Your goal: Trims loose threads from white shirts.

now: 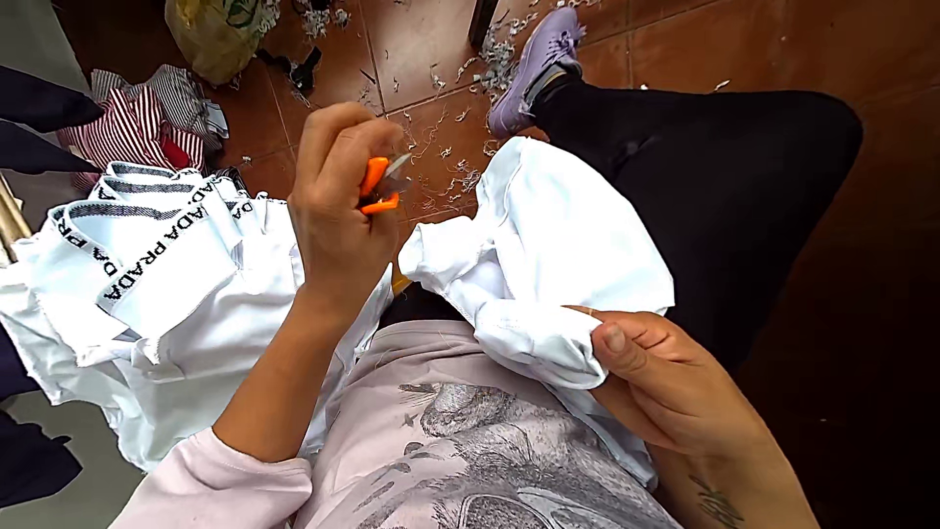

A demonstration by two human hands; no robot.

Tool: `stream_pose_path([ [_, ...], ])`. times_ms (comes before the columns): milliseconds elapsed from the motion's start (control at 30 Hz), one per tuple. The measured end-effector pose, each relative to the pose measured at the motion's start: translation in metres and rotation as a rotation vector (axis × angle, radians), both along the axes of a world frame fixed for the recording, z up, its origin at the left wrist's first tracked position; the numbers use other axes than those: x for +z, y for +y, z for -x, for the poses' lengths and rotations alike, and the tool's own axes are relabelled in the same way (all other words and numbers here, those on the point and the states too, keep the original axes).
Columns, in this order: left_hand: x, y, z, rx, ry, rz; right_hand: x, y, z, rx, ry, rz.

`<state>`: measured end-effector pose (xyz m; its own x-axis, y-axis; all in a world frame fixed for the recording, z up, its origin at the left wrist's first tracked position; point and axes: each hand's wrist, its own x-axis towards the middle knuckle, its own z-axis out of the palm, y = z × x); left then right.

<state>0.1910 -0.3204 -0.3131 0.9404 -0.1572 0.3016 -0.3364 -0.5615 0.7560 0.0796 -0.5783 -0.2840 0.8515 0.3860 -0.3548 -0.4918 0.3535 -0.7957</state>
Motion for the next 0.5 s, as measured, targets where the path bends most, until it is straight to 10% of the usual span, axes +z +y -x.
stream_pose_path([
  [233, 0.033, -0.037, 0.045, -0.592, 0.279, 0.297, 0.002, 0.006, 0.001, -0.021, -0.014, 0.077],
  [400, 0.018, -0.043, 0.040, -0.474, 0.362, 0.534, -0.001, 0.005, 0.003, -0.008, -0.029, 0.080],
  [500, 0.006, -0.026, 0.024, -0.227, 0.197, 0.158, 0.000, 0.002, 0.004, -0.038, 0.015, 0.037],
])
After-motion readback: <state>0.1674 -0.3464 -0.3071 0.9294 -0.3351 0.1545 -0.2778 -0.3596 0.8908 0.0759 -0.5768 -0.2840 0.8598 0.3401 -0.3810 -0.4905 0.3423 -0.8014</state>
